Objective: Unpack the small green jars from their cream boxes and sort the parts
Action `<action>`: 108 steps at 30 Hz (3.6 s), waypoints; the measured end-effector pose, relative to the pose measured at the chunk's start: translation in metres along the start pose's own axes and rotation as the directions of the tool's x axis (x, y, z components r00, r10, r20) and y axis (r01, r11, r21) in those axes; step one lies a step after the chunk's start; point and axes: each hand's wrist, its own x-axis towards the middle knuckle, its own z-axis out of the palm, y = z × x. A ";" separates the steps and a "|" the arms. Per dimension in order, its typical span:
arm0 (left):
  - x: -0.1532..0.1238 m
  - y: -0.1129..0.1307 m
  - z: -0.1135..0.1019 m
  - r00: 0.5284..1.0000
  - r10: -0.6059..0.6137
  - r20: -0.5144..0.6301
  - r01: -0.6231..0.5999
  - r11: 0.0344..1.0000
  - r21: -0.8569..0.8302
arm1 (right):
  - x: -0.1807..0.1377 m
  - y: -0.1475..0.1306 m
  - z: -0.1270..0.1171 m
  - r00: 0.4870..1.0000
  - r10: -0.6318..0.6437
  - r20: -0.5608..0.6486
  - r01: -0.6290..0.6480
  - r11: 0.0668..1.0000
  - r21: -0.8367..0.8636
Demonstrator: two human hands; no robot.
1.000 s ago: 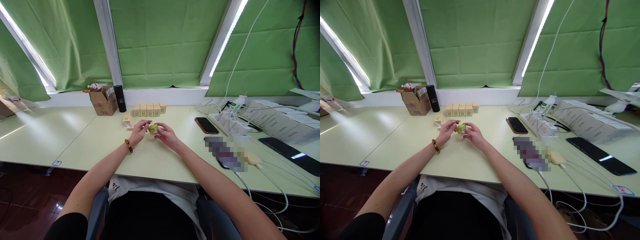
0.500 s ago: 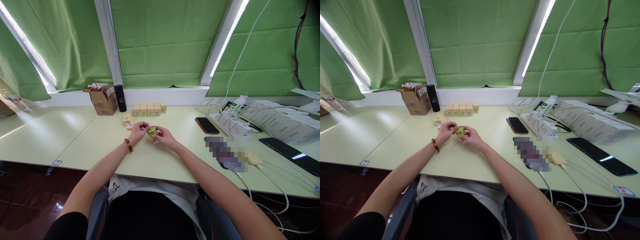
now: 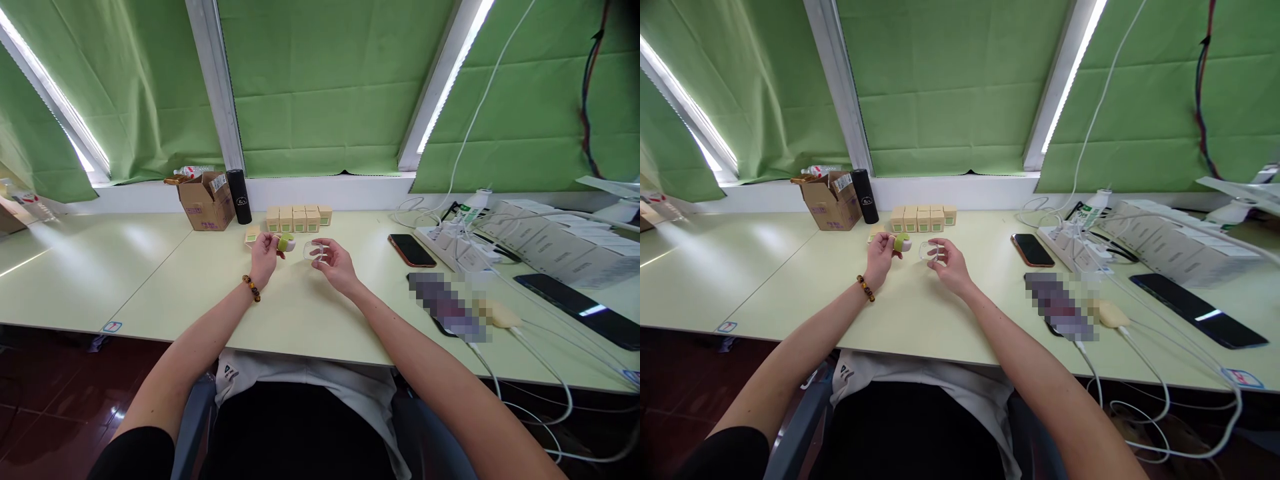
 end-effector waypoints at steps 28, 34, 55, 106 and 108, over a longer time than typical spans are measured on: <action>-0.004 -0.006 0.003 0.970 -0.242 -0.031 0.243 0.970 0.010 | 0.017 -0.004 -0.027 0.951 0.310 -0.018 -0.233 0.751 0.617; -0.004 -0.005 0.003 0.966 -0.256 -0.023 0.257 0.966 0.017 | 0.035 0.012 -0.056 0.908 0.270 -0.322 -0.099 0.882 0.461; -0.005 -0.001 0.003 0.960 -0.279 -0.021 0.280 0.959 0.036 | 0.039 0.061 -0.095 0.932 0.149 -0.331 -0.358 0.528 -0.770; -0.029 0.015 0.008 0.746 0.442 0.498 -0.649 0.651 0.395 | -0.007 -0.001 0.016 0.957 -0.286 0.045 0.274 0.841 -0.467; -0.028 0.013 0.008 0.745 0.452 0.490 -0.653 0.646 0.396 | -0.006 -0.001 0.016 0.964 -0.261 0.040 0.255 0.879 -0.402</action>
